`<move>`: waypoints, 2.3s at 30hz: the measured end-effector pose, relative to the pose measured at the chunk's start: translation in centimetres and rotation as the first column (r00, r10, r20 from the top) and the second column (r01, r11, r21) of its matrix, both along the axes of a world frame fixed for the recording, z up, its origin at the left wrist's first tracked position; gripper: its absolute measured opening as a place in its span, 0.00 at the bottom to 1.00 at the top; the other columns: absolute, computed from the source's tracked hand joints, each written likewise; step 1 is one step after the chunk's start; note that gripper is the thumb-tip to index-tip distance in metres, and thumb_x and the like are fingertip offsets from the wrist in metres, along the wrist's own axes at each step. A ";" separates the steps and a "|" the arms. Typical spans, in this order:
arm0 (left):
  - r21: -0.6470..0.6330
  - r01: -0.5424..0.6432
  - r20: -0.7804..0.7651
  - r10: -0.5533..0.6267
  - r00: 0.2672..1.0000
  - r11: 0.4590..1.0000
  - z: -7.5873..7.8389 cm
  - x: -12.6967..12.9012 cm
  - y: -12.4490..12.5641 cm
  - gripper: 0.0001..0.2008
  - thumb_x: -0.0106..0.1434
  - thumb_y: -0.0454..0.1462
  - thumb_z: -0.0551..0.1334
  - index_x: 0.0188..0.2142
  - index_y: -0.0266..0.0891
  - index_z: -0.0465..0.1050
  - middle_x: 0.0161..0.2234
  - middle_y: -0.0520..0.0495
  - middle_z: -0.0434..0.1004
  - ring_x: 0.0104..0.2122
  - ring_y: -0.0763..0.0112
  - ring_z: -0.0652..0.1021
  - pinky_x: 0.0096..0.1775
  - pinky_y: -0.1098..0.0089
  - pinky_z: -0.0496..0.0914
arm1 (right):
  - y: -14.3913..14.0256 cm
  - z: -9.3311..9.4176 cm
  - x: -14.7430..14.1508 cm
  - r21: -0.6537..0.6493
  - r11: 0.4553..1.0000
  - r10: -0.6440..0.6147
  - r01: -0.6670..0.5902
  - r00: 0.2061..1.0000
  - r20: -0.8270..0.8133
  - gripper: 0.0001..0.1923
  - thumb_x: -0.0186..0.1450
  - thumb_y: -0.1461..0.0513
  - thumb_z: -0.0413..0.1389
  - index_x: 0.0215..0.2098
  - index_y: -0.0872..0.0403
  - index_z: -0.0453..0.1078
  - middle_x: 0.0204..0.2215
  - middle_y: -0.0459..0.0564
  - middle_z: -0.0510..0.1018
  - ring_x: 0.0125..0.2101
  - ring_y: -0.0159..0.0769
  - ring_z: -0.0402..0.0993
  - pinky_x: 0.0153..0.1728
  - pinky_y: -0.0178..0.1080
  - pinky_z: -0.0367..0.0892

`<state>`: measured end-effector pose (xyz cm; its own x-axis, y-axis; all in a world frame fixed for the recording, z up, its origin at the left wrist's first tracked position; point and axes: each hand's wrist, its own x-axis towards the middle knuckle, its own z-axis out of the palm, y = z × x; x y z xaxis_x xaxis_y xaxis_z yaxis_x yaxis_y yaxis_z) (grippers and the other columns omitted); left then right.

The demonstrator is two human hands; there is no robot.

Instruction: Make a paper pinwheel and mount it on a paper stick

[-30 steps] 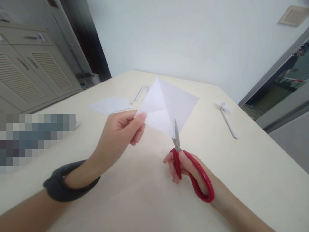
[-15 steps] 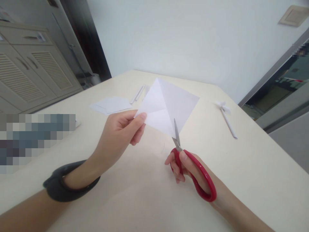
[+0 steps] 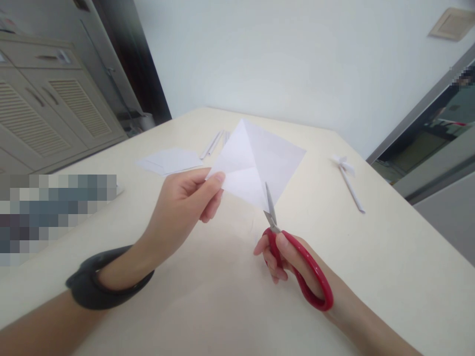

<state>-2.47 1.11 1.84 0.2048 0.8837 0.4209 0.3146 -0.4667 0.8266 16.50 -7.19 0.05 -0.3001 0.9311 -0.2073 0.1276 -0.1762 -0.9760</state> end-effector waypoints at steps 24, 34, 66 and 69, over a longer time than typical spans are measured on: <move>0.026 -0.016 0.021 0.015 1.000 1.000 0.1 0.2 -0.1 0.22 0.65 0.36 0.54 0.14 0.37 0.56 0.11 0.57 0.58 0.15 0.79 0.60 0.23 0.71 0.56 | 0.2 0.2 0.2 -0.018 1.000 -0.004 0.002 0.994 -0.113 0.26 0.63 0.43 0.44 0.32 0.56 0.68 0.22 0.44 0.62 0.24 0.30 0.59 0.31 0.39 0.57; 0.031 -0.031 0.021 0.031 0.999 0.999 0.1 0.3 -0.1 0.23 0.65 0.36 0.54 0.13 0.38 0.56 0.11 0.57 0.58 0.15 0.78 0.60 0.23 0.71 0.56 | 0.2 0.1 0.2 -0.019 1.000 -0.002 0.000 0.994 -0.107 0.26 0.63 0.42 0.44 0.30 0.55 0.68 0.22 0.44 0.62 0.22 0.30 0.58 0.29 0.38 0.58; 0.023 0.006 0.020 -0.007 1.000 1.000 0.1 0.0 -0.1 0.22 0.65 0.35 0.55 0.14 0.36 0.57 0.11 0.58 0.59 0.16 0.81 0.60 0.23 0.73 0.56 | 0.2 0.2 0.0 -0.016 0.999 -0.030 0.028 0.995 -0.100 0.25 0.65 0.46 0.44 0.30 0.58 0.68 0.20 0.44 0.61 0.21 0.28 0.57 0.27 0.37 0.55; 0.018 0.009 0.022 -0.009 1.000 1.000 0.0 0.0 -0.1 0.22 0.65 0.35 0.55 0.14 0.36 0.57 0.12 0.58 0.59 0.16 0.82 0.60 0.23 0.74 0.56 | 0.2 0.1 0.0 -0.015 0.999 -0.034 0.033 0.993 -0.114 0.25 0.65 0.46 0.45 0.29 0.58 0.68 0.21 0.44 0.62 0.21 0.27 0.56 0.27 0.37 0.55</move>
